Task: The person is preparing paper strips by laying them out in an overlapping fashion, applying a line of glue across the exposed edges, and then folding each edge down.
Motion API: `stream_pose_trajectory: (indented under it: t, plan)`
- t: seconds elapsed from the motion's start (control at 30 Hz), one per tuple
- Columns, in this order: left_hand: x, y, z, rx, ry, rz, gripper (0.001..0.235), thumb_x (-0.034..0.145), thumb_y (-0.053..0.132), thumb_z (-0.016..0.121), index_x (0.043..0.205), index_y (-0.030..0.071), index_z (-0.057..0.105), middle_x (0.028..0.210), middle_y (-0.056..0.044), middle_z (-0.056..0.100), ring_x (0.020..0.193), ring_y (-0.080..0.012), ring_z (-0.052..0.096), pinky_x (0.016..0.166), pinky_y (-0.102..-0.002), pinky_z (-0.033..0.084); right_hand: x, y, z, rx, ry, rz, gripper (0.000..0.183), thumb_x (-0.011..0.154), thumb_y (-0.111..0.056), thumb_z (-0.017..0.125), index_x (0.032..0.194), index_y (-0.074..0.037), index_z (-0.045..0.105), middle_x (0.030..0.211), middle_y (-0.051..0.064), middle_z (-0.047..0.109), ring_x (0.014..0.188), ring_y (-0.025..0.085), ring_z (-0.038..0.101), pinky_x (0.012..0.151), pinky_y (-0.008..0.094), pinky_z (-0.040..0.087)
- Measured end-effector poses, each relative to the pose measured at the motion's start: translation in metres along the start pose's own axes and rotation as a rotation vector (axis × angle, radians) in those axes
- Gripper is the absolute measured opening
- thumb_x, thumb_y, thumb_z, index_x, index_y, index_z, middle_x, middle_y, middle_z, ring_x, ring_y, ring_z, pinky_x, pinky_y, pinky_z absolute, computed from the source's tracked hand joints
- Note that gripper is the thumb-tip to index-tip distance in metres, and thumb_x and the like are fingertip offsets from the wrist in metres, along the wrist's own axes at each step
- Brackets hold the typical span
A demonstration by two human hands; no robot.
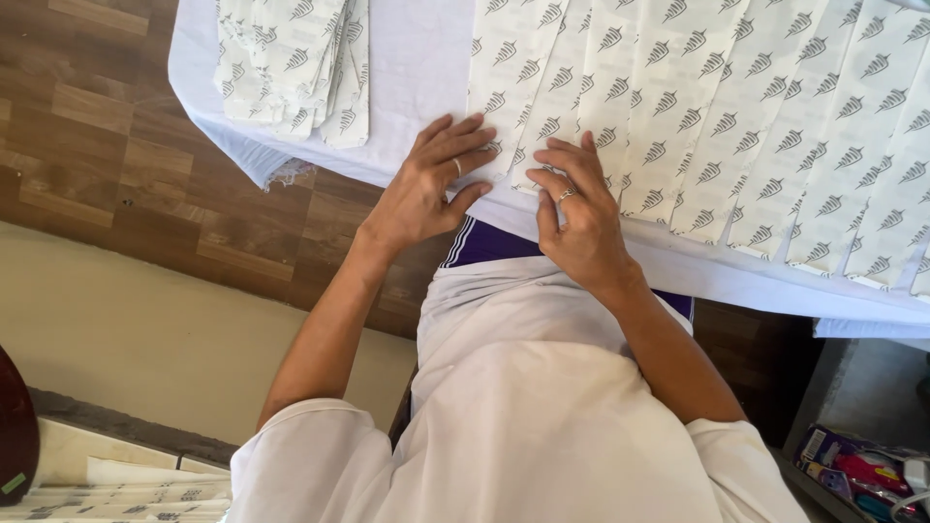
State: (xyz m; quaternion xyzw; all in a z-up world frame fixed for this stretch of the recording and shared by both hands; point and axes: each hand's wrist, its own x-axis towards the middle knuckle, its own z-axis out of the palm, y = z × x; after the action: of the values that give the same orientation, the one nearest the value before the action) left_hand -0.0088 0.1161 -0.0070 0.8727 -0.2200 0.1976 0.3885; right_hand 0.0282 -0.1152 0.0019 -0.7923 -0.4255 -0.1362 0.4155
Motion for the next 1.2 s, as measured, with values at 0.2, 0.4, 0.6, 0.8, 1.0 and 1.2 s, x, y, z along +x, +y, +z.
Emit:
stream_pose_trajectory:
  t: [0.2, 0.4, 0.6, 0.8, 1.0, 1.2]
  plan:
    - [-0.004, 0.012, -0.007, -0.021, 0.043, -0.019, 0.027, 0.09, 0.009, 0.083, 0.114, -0.001, 0.076, 0.126, -0.019, 0.071, 0.128, -0.0399, 0.061, 0.112, -0.056, 0.043, 0.008, 0.003, 0.035, -0.013, 0.017, -0.105, 0.017, 0.092, -0.002, 0.08, 0.104, 0.008, 0.073, 0.116, 0.019, 0.07, 0.127, 0.042, 0.062, 0.12, 0.061, 0.031]
    - [-0.012, 0.007, -0.015, -0.121, 0.1, -0.009, 0.02, 0.089, 0.002, 0.082, 0.107, -0.006, 0.076, 0.119, -0.023, 0.072, 0.12, -0.0438, 0.065, 0.107, -0.056, 0.049, 0.006, 0.001, 0.039, -0.083, -0.004, -0.128, 0.011, 0.094, -0.002, 0.078, 0.095, 0.008, 0.074, 0.106, 0.018, 0.072, 0.12, 0.041, 0.067, 0.116, 0.063, 0.037]
    - [-0.014, 0.006, -0.013, -0.174, 0.163, -0.009, 0.009, 0.09, 0.0, 0.08, 0.096, -0.007, 0.078, 0.109, -0.022, 0.075, 0.114, -0.0442, 0.069, 0.104, -0.057, 0.052, 0.009, -0.001, 0.038, -0.145, -0.009, -0.151, 0.01, 0.096, -0.003, 0.076, 0.093, 0.006, 0.074, 0.102, 0.016, 0.072, 0.118, 0.039, 0.069, 0.115, 0.063, 0.039]
    - [-0.013, 0.01, -0.004, -0.19, 0.226, -0.126, 0.007, 0.089, 0.0, 0.081, 0.09, -0.005, 0.077, 0.105, -0.019, 0.075, 0.111, -0.0403, 0.07, 0.105, -0.053, 0.052, 0.011, 0.002, 0.041, -0.121, -0.038, -0.079, 0.008, 0.094, 0.001, 0.078, 0.09, 0.006, 0.072, 0.098, 0.014, 0.069, 0.117, 0.037, 0.068, 0.119, 0.065, 0.029]
    - [-0.013, 0.01, 0.004, -0.242, 0.267, -0.24, 0.007, 0.085, -0.006, 0.081, 0.086, -0.005, 0.074, 0.099, -0.017, 0.073, 0.11, -0.0399, 0.07, 0.106, -0.052, 0.05, 0.012, 0.005, 0.043, -0.031, -0.045, 0.032, 0.011, 0.09, 0.004, 0.081, 0.086, 0.004, 0.07, 0.098, 0.012, 0.068, 0.118, 0.035, 0.068, 0.12, 0.065, 0.021]
    - [-0.008, 0.02, 0.011, -0.203, 0.301, -0.301, 0.015, 0.081, -0.007, 0.081, 0.093, -0.003, 0.073, 0.101, -0.016, 0.071, 0.113, -0.0397, 0.068, 0.108, -0.052, 0.047, 0.017, 0.005, 0.04, 0.085, -0.055, 0.199, 0.016, 0.083, 0.008, 0.086, 0.084, 0.002, 0.071, 0.093, 0.012, 0.069, 0.117, 0.034, 0.069, 0.124, 0.061, 0.013]
